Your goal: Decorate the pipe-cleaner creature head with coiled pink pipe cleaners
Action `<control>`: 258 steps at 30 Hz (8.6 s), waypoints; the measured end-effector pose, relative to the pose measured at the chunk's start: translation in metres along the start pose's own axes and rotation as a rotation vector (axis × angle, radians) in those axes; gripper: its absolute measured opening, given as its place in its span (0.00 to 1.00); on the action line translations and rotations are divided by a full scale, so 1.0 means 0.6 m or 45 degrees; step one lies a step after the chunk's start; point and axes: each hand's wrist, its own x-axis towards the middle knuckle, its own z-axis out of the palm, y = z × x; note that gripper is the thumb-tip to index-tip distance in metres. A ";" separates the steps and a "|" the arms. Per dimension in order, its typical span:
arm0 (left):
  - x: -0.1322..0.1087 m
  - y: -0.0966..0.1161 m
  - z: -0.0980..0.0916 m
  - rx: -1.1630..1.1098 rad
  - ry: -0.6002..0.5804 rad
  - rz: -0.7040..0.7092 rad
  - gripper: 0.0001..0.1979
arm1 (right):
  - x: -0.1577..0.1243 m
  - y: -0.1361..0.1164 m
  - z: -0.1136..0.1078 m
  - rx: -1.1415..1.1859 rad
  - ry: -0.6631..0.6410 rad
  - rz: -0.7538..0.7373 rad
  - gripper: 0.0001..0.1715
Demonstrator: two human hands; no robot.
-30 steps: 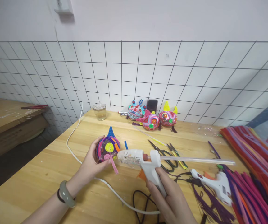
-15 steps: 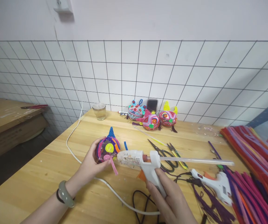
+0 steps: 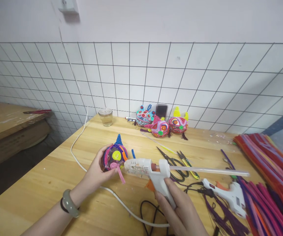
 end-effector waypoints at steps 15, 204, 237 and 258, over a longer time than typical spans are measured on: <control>0.000 0.004 0.001 -0.013 0.006 -0.042 0.36 | -0.003 0.006 0.003 -0.005 -0.070 -0.010 0.20; -0.005 -0.010 0.004 -0.352 -0.002 -0.335 0.28 | 0.010 -0.018 0.003 -0.197 0.186 -0.234 0.16; -0.008 -0.002 0.006 -0.488 -0.124 -0.563 0.21 | 0.010 -0.028 0.004 -0.094 0.211 -0.364 0.08; -0.008 -0.005 0.004 -0.506 -0.138 -0.555 0.17 | 0.011 -0.020 0.001 -0.153 0.223 -0.444 0.09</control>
